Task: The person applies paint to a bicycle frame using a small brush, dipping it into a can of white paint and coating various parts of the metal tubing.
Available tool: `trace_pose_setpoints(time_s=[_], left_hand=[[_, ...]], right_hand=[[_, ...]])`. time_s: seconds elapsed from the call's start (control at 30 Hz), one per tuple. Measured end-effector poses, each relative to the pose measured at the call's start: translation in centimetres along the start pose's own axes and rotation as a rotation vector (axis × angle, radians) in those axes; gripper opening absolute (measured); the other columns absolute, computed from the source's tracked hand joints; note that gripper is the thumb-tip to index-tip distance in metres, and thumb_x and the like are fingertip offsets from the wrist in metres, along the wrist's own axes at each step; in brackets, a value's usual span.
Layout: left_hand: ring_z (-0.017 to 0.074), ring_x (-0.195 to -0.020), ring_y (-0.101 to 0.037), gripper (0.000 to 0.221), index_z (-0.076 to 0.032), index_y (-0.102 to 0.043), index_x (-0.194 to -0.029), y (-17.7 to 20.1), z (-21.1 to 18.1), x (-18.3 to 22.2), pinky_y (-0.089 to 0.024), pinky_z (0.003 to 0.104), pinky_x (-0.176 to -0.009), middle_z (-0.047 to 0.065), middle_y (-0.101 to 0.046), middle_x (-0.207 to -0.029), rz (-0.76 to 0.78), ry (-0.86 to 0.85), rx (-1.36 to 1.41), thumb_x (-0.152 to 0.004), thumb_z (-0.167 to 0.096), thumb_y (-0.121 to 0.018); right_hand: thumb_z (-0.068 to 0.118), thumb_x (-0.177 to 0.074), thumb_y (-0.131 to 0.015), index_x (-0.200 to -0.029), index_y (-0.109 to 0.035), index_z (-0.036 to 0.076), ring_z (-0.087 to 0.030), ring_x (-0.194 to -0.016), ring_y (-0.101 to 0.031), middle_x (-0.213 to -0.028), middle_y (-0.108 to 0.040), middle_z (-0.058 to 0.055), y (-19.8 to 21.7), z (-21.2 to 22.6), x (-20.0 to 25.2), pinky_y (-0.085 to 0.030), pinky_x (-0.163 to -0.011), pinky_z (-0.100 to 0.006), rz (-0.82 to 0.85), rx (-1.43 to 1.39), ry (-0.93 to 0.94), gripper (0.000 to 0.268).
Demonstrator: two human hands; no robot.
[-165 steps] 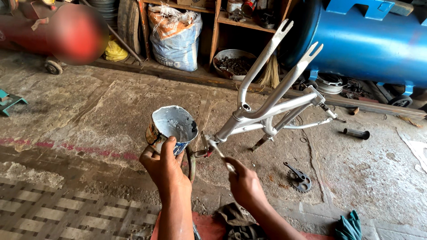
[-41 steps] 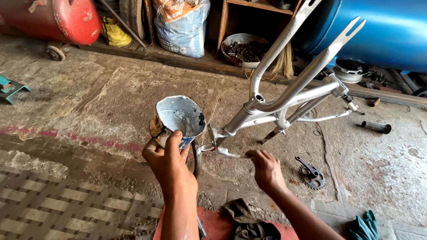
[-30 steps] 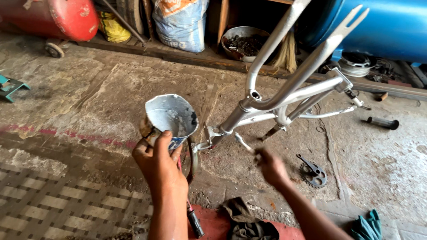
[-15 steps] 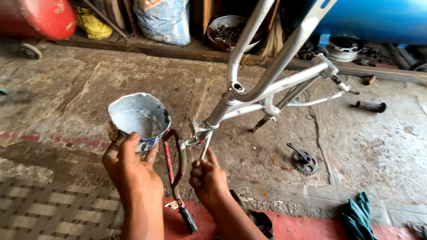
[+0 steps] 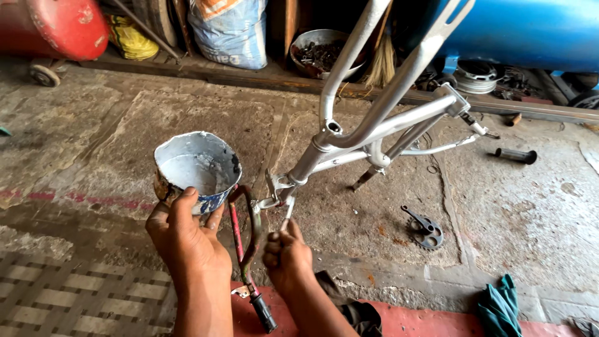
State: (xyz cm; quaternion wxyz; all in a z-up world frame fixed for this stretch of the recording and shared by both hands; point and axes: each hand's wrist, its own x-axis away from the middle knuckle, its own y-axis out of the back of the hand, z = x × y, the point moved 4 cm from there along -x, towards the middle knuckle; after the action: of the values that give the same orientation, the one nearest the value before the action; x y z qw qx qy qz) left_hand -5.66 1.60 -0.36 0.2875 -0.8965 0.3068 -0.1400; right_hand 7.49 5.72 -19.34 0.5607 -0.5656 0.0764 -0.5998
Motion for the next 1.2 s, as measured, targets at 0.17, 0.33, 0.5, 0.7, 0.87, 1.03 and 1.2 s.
trace_pose_setpoints(time_s=[0.17, 0.33, 0.5, 0.7, 0.87, 1.03, 1.2], left_hand=[[0.0225, -0.095, -0.066, 0.035, -0.003, -0.051, -0.107, -0.2, 0.0, 0.2, -0.054, 0.05, -0.083, 0.013, -0.065, -0.106, -0.023, 0.018, 0.002, -0.082, -0.016, -0.071], [0.0248, -0.101, -0.065, 0.045, -0.002, -0.047, -0.116, 0.0, 0.0, 0.2, -0.055, 0.05, -0.085, 0.015, -0.062, -0.114, -0.068, 0.026, 0.015, -0.08, -0.015, -0.072], [0.0231, -0.101, -0.065, 0.046, -0.004, -0.046, -0.116, 0.2, 0.4, -0.1, -0.055, 0.049, -0.085, 0.013, -0.062, -0.115, -0.07, 0.032, 0.042, -0.08, -0.015, -0.073], [0.0224, -0.099, -0.065, 0.045, -0.004, -0.047, -0.115, 0.0, 0.9, -0.1, -0.055, 0.048, -0.083, 0.012, -0.062, -0.114, -0.06, 0.05, 0.027, -0.08, -0.017, -0.073], [0.0223, -0.1, -0.065, 0.044, -0.006, -0.047, -0.113, 0.0, 0.9, 0.0, -0.057, 0.049, -0.085, 0.012, -0.061, -0.113, -0.086, 0.075, 0.017, -0.079, -0.017, -0.073], [0.0218, -0.098, -0.065, 0.042, -0.002, -0.053, -0.114, -0.1, 0.9, 0.0, -0.054, 0.046, -0.084, 0.011, -0.064, -0.112, -0.047, 0.066, -0.001, -0.08, -0.018, -0.073], [0.021, -0.097, -0.065, 0.04, -0.005, -0.053, -0.111, 0.0, 0.9, -0.2, -0.055, 0.045, -0.082, 0.011, -0.064, -0.111, -0.063, 0.056, 0.013, -0.079, -0.018, -0.073]], right_hand=[[0.003, -0.101, -0.038, -0.161, -0.029, 0.03, -0.01, -0.054, -0.04, -0.079, -0.053, -0.005, 0.4, 0.0, 0.8, -0.035, -0.042, -0.024, -0.135, 0.323, -0.039, 0.066], [0.012, -0.105, -0.041, -0.145, -0.053, 0.026, -0.012, -0.047, -0.048, -0.081, -0.069, -0.009, 3.9, 4.8, 3.4, -0.041, -0.038, -0.027, -0.249, 1.551, 0.349, 0.044], [0.011, -0.105, -0.047, -0.112, -0.077, 0.018, -0.009, -0.049, -0.059, -0.096, -0.077, -0.01, 3.5, 9.7, 4.3, -0.046, -0.032, -0.024, 0.069, 1.837, 1.226, 0.032], [0.003, -0.101, -0.046, -0.112, -0.079, 0.027, -0.018, -0.061, -0.061, -0.097, -0.074, -0.009, -0.2, 13.4, 1.7, -0.047, -0.04, -0.029, 0.046, 2.203, 1.12, 0.042], [0.006, -0.104, -0.046, -0.114, -0.079, 0.026, -0.016, -0.063, -0.06, -0.092, -0.074, -0.007, -0.9, 14.5, 2.2, -0.047, -0.042, -0.029, -0.003, 2.152, 1.2, 0.039], [0.007, -0.104, -0.046, -0.111, -0.08, 0.026, -0.017, -0.063, -0.06, -0.093, -0.074, -0.006, -0.7, 14.6, 2.1, -0.047, -0.043, -0.03, -0.003, 2.157, 1.194, 0.04], [0.019, -0.105, -0.047, -0.114, -0.076, 0.027, -0.012, -0.062, -0.06, -0.098, -0.074, -0.003, -0.8, 14.3, 2.0, -0.048, -0.042, -0.026, -0.008, 2.007, 0.976, 0.031]])
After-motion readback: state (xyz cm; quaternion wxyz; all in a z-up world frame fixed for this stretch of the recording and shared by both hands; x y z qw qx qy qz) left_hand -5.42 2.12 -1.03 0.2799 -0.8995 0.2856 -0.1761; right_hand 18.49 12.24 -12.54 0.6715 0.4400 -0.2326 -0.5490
